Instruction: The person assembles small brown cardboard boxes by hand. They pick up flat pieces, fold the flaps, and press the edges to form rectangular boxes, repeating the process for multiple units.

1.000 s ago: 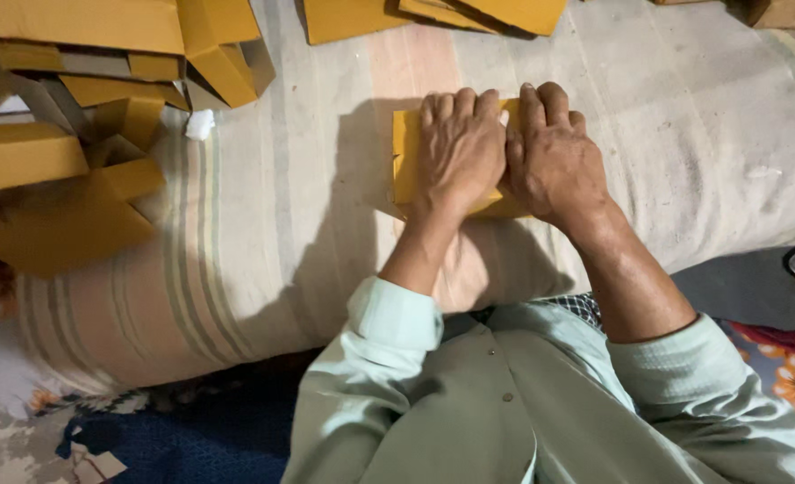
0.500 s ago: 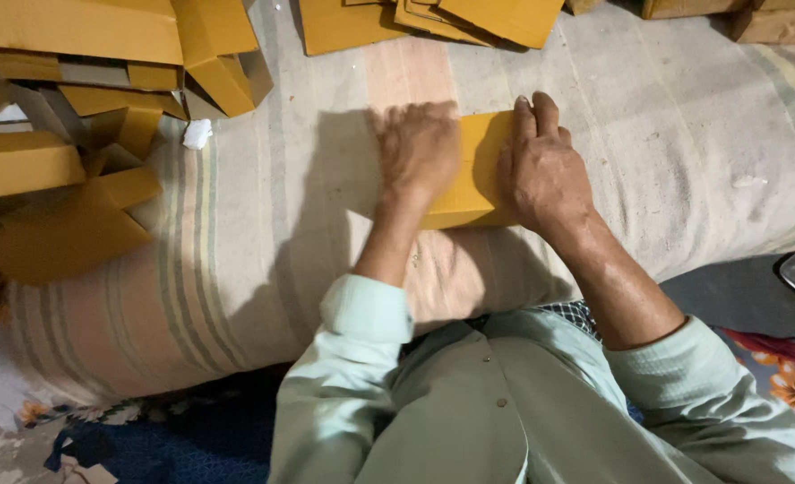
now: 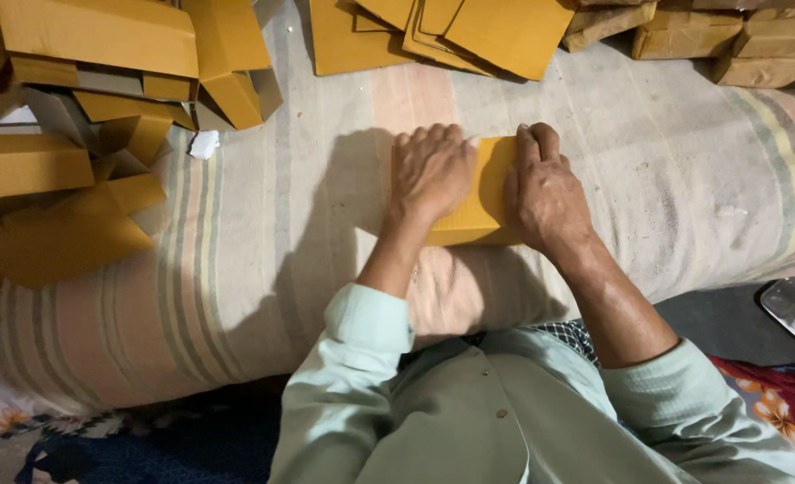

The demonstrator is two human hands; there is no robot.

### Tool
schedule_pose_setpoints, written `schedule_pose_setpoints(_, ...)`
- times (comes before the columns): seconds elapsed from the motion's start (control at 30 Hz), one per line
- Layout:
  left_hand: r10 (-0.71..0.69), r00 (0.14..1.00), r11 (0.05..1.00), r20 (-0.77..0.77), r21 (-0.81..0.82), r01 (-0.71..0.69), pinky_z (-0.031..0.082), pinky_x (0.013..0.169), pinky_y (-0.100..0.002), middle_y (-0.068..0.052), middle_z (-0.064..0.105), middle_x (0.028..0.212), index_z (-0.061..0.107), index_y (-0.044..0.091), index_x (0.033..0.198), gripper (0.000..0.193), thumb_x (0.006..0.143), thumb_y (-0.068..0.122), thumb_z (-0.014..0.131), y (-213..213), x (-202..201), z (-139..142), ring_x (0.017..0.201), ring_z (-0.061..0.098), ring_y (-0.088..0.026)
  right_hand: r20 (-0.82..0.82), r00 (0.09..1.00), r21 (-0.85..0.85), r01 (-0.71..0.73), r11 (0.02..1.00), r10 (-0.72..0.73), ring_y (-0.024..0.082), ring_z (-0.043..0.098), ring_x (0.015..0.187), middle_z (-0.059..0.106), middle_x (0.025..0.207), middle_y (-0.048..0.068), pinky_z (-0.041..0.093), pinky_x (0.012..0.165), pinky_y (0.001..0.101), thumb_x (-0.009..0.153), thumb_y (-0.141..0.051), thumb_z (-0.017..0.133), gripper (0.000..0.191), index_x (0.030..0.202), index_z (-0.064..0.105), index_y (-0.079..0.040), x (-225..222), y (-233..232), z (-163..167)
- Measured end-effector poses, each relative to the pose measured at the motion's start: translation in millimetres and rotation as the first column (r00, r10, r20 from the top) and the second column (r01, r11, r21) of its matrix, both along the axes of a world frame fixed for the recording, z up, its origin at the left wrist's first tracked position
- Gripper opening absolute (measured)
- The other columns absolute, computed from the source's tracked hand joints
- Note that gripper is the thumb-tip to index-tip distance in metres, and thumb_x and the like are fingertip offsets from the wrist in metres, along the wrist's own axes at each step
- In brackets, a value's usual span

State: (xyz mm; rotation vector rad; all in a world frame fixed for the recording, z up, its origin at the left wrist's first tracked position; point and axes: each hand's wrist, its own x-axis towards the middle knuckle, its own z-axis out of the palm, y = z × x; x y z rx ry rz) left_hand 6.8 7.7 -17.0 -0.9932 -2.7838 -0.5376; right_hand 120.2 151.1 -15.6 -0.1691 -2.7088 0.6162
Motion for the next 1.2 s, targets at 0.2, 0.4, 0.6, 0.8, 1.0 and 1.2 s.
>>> schedule_pose_setpoints(0.2, 0.184, 0.960, 0.980, 0.211, -0.111, -0.163, 0.037, 0.109, -0.056, -0.017, 0.065, 0.125, 0.064, 0.006, 0.126, 0.049, 0.108, 0.037, 0.031, -35, -13, 9, 0.117, 0.059, -0.033, -0.002, 1.000, 0.038, -0.006, 0.999, 0.006, 0.052, 0.058, 0.112, 0.041, 0.148, 0.027, 0.052, 0.094, 0.0533, 0.096, -0.017, 0.055, 0.062, 0.150, 0.039, 0.008, -2, 1, -3)
schedule_pose_setpoints(0.4, 0.179, 0.964, 0.976, 0.198, -0.157, -0.149, 0.010, 0.119, -0.069, -0.014, 0.063, 0.130, 0.068, 0.018, 0.123, 0.045, 0.103, 0.036, 0.031, -8, 3, 28, 0.128, 0.052, -0.036, 0.016, 1.000, 0.010, 0.012, 1.000, -0.012, 0.052, 0.057, 0.112, 0.042, 0.147, 0.028, 0.051, 0.094, 0.0550, 0.097, -0.017, 0.054, 0.060, 0.148, 0.039, 0.010, -5, 0, -4)
schedule_pose_setpoints(0.6, -0.036, 0.998, 0.997, 0.058, -0.070, 0.040, 0.034, 0.111, -0.058, -0.014, 0.068, 0.123, 0.065, 0.009, 0.119, 0.045, 0.106, 0.040, 0.036, 38, 21, 14, 0.119, 0.059, -0.033, -0.193, 0.963, 0.304, -0.124, 0.945, 0.188, 0.053, 0.056, 0.127, 0.048, 0.140, 0.027, 0.053, 0.097, 0.0506, 0.089, -0.020, 0.063, 0.060, 0.138, 0.045, 0.010, -4, 6, -7)
schedule_pose_setpoints(0.8, -0.009, 1.000, 1.000, -0.010, -0.012, 0.008, 0.035, 0.104, -0.057, -0.014, 0.066, 0.119, 0.065, 0.010, 0.114, 0.041, 0.102, 0.039, 0.039, 9, 8, 0, 0.115, 0.058, -0.033, -0.072, 0.996, -0.026, -0.061, 0.998, 0.059, 0.053, 0.056, 0.109, 0.048, 0.143, 0.033, 0.051, 0.092, 0.0552, 0.097, -0.011, 0.056, 0.057, 0.147, 0.042, 0.014, 3, 5, -6)
schedule_pose_setpoints(1.0, 0.229, 0.955, 0.973, 0.187, -0.062, -0.221, 0.039, 0.102, -0.061, -0.014, 0.057, 0.131, 0.060, 0.012, 0.125, 0.042, 0.105, 0.039, 0.036, -39, 0, 1, 0.120, 0.056, -0.035, -0.055, 0.998, 0.219, -0.008, 0.976, 0.020, 0.049, 0.051, 0.126, 0.054, 0.136, 0.028, 0.043, 0.109, 0.0582, 0.102, -0.021, 0.054, 0.049, 0.142, 0.050, 0.007, 3, -5, 6)
schedule_pose_setpoints(1.2, 0.159, 0.976, 0.978, 0.148, 0.114, -0.176, 0.049, 0.093, -0.056, -0.016, 0.054, 0.135, 0.056, 0.011, 0.134, 0.045, 0.103, 0.038, 0.036, -40, -12, -21, 0.112, 0.057, -0.042, -0.033, 0.998, 0.545, -0.022, 0.838, 0.048, 0.046, 0.059, 0.114, 0.067, 0.115, 0.028, 0.036, 0.107, 0.0646, 0.093, -0.030, 0.044, 0.046, 0.119, 0.065, 0.002, -69, -48, -3)
